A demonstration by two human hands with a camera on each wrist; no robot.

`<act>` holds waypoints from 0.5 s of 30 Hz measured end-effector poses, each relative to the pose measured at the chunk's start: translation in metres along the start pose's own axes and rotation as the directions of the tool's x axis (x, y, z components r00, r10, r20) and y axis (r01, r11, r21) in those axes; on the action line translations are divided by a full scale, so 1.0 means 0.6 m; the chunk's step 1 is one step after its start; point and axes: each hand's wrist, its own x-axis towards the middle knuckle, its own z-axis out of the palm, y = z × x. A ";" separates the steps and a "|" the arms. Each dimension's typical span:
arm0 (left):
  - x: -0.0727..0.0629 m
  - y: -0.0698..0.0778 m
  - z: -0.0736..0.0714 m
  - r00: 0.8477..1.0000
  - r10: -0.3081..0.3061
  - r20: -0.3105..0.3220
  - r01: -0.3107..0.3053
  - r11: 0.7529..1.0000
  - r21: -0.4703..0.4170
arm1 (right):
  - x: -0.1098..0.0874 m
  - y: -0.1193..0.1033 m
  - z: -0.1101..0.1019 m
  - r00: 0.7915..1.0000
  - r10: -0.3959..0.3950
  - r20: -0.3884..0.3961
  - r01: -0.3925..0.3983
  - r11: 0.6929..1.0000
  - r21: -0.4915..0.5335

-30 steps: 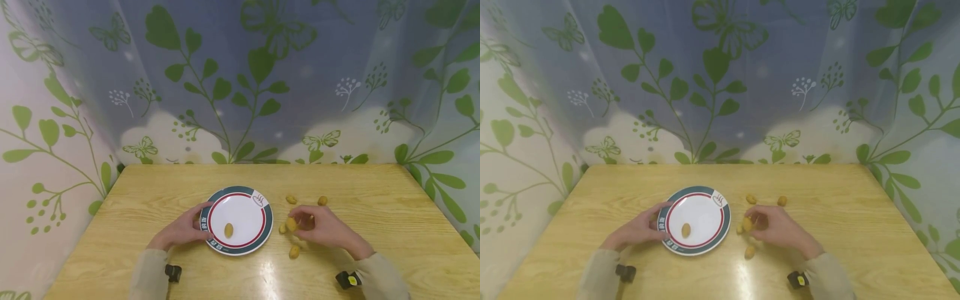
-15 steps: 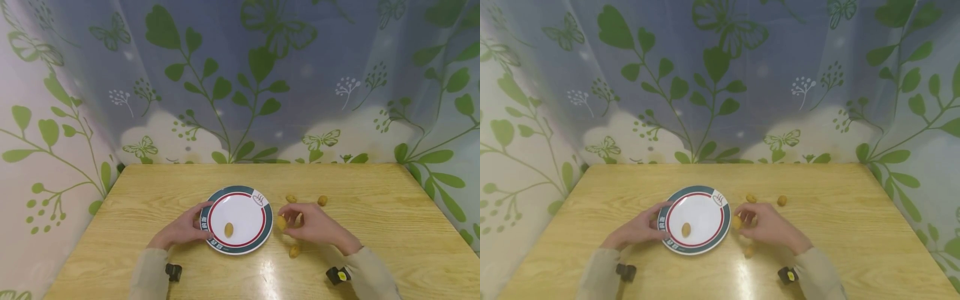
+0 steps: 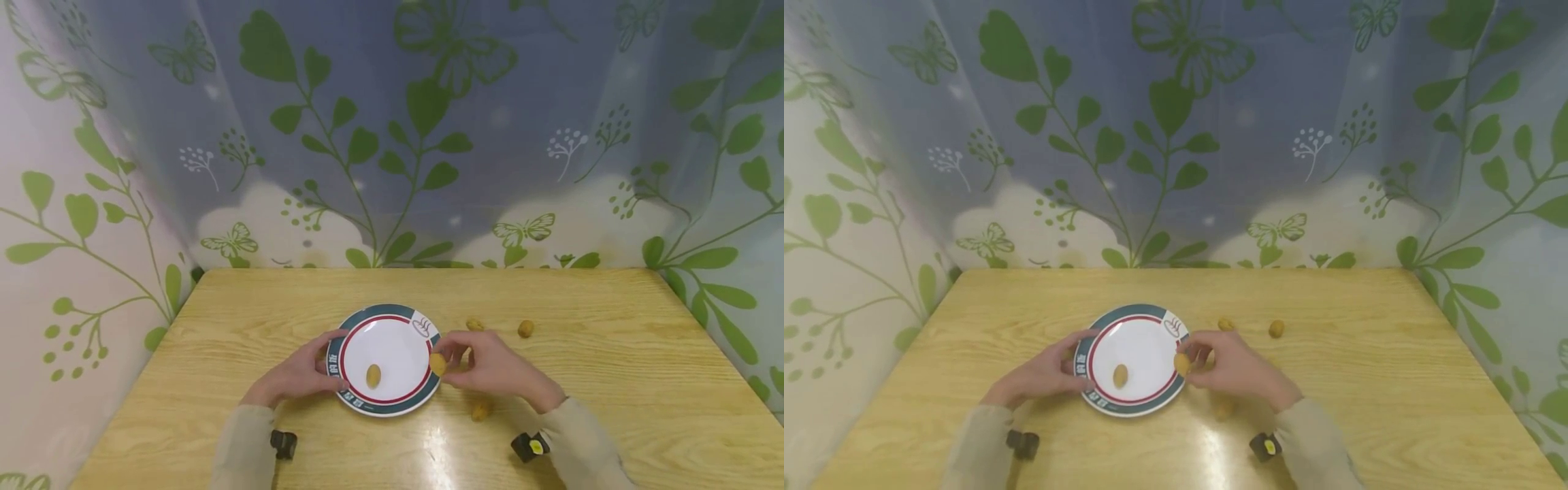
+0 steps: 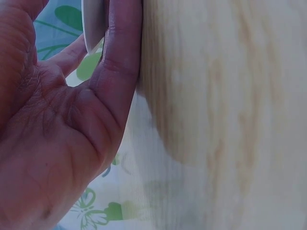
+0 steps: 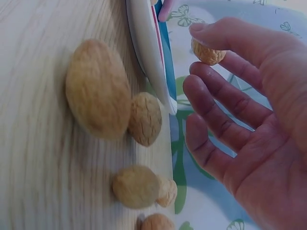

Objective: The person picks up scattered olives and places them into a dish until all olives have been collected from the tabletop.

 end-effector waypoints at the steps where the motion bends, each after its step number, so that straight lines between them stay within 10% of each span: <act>1: 0.000 0.000 0.000 1.000 -0.003 0.000 0.003 1.000 -0.001 | 0.002 -0.001 0.002 1.000 -0.002 0.003 0.002 1.000 0.007; 15: 0.000 -0.001 0.000 1.000 -0.030 -0.006 0.030 0.999 0.016 | 0.033 -0.018 0.028 0.999 0.012 0.039 -0.012 1.000 0.017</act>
